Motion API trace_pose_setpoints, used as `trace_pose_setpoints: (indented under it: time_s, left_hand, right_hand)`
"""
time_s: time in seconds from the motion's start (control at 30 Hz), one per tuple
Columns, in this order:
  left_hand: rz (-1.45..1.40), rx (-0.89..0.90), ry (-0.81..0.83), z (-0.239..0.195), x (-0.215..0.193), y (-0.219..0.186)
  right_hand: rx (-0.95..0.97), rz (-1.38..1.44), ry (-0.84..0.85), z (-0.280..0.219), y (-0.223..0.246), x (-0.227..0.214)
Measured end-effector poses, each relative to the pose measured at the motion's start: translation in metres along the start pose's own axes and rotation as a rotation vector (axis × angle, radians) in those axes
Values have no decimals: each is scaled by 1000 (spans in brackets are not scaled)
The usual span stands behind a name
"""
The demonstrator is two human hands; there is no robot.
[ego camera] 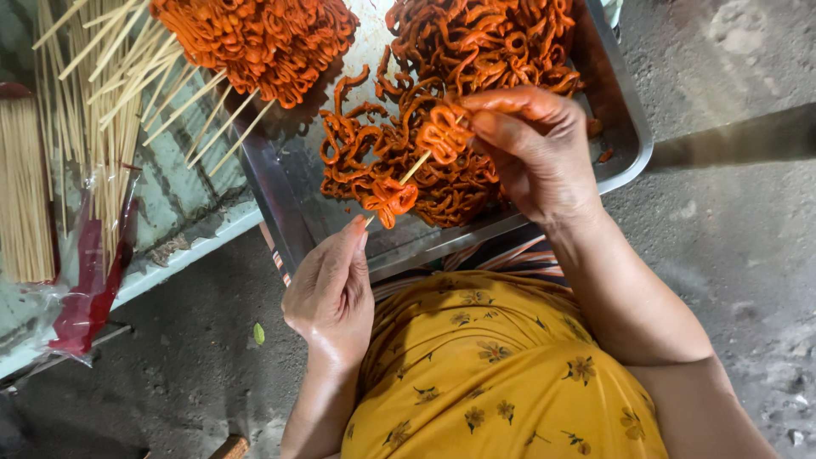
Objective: The person threads orange, curly food items onto wooden skewers by hand, picking each item from a metal tray and sliding it onto a skewer, then placing the finished skewer on another tray.
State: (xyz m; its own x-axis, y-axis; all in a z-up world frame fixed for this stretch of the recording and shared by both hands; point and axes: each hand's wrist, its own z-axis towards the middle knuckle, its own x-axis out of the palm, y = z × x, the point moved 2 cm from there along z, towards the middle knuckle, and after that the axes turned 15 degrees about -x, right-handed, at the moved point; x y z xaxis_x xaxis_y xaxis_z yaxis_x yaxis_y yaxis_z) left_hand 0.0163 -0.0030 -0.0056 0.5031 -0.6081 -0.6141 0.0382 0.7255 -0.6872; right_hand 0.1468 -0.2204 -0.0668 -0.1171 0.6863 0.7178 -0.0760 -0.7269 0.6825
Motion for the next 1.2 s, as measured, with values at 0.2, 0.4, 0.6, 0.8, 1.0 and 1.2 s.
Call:
trace_pose_setpoints:
  time_s: [0.2,0.4,0.6,0.8,1.0,1.2]
  left_hand:
    - [-32,-43,6,0,2,-1]
    - [-182,-184,59,-3,11,12]
    - [-144,-181,75,-4,14,23]
    - [-88,-158,55,-2,13,11]
    - [-43,-73,54,0,8,3]
    - [-58,-62,75,2,9,4]
  right_hand:
    - [204,111,-63,4,-4,-2]
    - [210,142,8,7,1,13]
    - [244,242,49,7,8,33]
    - [227,115,19,11,11,58]
    - [184,198,5,8,5,64]
    - [285,91,4,-2,-8,61]
